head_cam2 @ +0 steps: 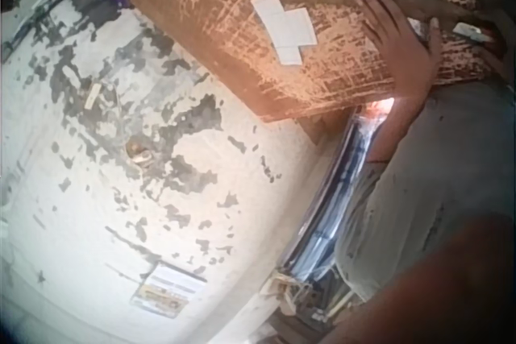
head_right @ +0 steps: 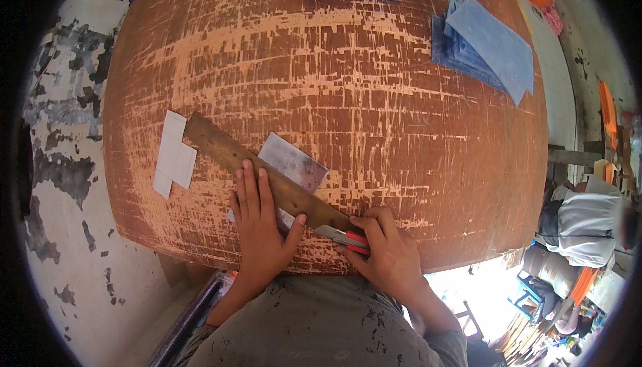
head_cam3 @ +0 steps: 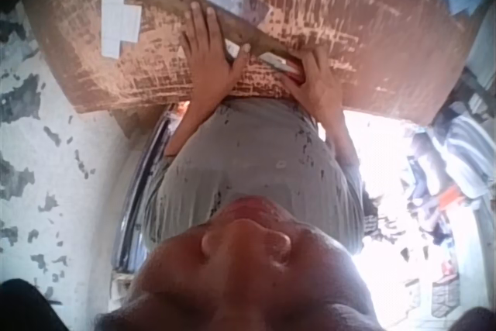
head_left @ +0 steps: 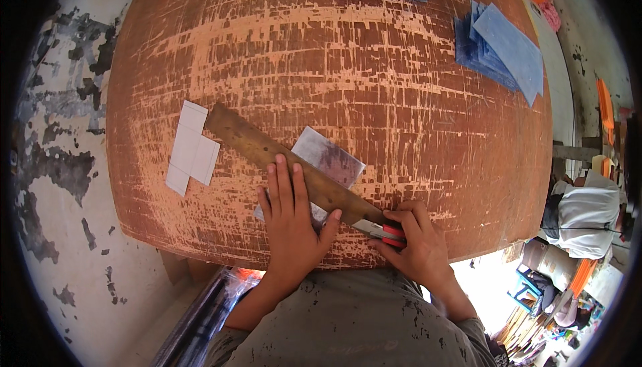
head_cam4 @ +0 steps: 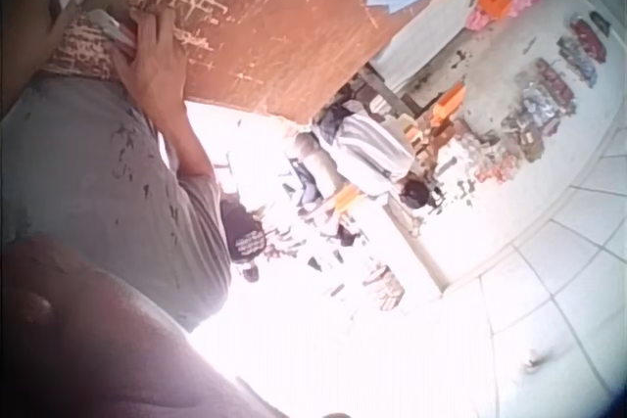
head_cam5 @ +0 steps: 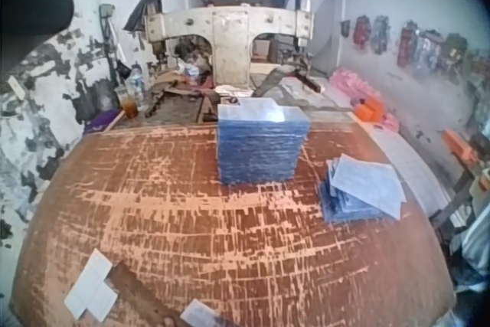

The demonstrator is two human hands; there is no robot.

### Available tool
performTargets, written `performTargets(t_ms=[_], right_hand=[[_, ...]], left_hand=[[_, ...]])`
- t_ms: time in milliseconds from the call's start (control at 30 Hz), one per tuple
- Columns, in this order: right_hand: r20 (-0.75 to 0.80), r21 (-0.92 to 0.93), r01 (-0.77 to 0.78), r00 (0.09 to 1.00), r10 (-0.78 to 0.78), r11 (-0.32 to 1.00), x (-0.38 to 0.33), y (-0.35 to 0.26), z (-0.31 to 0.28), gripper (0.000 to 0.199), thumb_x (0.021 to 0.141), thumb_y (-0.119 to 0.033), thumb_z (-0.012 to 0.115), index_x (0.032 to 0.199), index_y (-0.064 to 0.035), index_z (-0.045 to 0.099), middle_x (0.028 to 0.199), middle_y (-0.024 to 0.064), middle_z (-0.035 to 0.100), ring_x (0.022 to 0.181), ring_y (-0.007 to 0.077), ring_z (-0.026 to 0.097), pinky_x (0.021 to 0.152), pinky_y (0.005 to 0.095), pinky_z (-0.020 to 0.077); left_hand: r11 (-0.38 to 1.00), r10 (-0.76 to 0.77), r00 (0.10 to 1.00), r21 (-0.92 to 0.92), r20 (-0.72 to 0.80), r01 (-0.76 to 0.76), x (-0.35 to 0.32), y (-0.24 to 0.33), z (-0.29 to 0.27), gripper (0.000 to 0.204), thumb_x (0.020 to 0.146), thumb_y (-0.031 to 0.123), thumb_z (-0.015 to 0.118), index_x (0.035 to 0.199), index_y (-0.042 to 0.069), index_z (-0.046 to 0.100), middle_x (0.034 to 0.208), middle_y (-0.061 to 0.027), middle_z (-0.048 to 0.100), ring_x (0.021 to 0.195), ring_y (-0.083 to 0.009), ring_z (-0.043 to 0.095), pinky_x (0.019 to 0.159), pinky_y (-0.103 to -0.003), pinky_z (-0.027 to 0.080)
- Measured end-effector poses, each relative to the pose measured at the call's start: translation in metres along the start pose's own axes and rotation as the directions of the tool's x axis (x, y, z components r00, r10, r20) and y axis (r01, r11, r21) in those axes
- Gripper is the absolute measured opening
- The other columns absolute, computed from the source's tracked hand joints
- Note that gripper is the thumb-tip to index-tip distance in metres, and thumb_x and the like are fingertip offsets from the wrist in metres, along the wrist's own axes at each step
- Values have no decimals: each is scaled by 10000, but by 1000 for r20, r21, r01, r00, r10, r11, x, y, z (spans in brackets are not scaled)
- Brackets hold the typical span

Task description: The person uses a utility knife and a wooden ruler to cut rectangular sheets from a larger piece of metallic film on a workshop table.

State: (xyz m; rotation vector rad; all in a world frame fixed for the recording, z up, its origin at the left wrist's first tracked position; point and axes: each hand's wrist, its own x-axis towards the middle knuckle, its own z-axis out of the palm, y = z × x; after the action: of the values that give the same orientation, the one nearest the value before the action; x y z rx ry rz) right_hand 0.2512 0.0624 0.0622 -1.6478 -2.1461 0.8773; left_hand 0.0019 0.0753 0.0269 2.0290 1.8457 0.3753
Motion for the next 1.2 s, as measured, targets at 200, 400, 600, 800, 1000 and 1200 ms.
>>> performTargets(t_ms=[200, 400, 600, 800, 1000, 1200], right_hand=[[-16, -16, 7, 1000, -7, 1000, -2, 1, 2, 576, 849, -308, 945, 1282, -60, 658, 1220, 118, 613, 894, 308, 754, 694, 432, 637], [-27, -23, 9, 1000, -9, 1000, -4, 3, 5, 588, 843, -321, 951, 1285, -65, 660, 1218, 113, 616, 915, 303, 753, 687, 433, 637], [-35, -32, 9, 999, -10, 999, -4, 3, 4, 591, 836, -329, 956, 1284, -73, 667, 1216, 105, 622, 928, 302, 753, 718, 438, 639], [-44, 48, -18, 999, 20, 999, -5, 4, 2, 583, 837, -322, 959, 1304, -101, 688, 1224, 102, 640, 949, 302, 753, 749, 433, 636], [-129, 35, -52, 990, 56, 998, -13, 10, -3, 488, 841, -261, 959, 1245, -104, 736, 1165, 96, 673, 931, 298, 756, 753, 424, 633], [-175, 21, -61, 983, 63, 998, -15, 19, -8, 457, 813, -225, 967, 1183, -76, 745, 1092, 94, 689, 871, 292, 752, 726, 419, 626]], left_hand=[[1000, -2, 1000, -7, 1, 2, 0, 0, 1, 1015, 1000, 474, 701, 1714, -70, 227, 1792, -359, 151, 1665, -550, 150, 1300, -711, 106], [1000, 4, 1000, -6, -6, -4, -2, 0, 2, 1027, 997, 483, 704, 1716, -70, 224, 1794, -355, 151, 1663, -548, 155, 1302, -706, 110], [1000, 14, 1000, -1, -24, -14, -1, -1, 2, 1028, 999, 495, 704, 1713, -71, 231, 1793, -356, 152, 1659, -549, 164, 1306, -700, 111], [1000, 15, 1000, -4, -25, -16, -1, -1, 0, 1017, 1005, 500, 702, 1712, -69, 243, 1792, -350, 164, 1660, -545, 166, 1307, -694, 126], [1000, 23, 1000, -9, -21, -23, -1, -1, 1, 1016, 1004, 495, 711, 1712, -64, 244, 1795, -343, 161, 1664, -536, 164, 1308, -694, 128], [1000, 2, 1000, -1, 3, -2, -1, -1, 0, 1035, 998, 499, 716, 1719, -59, 226, 1802, -339, 135, 1668, -532, 153, 1309, -694, 121]])
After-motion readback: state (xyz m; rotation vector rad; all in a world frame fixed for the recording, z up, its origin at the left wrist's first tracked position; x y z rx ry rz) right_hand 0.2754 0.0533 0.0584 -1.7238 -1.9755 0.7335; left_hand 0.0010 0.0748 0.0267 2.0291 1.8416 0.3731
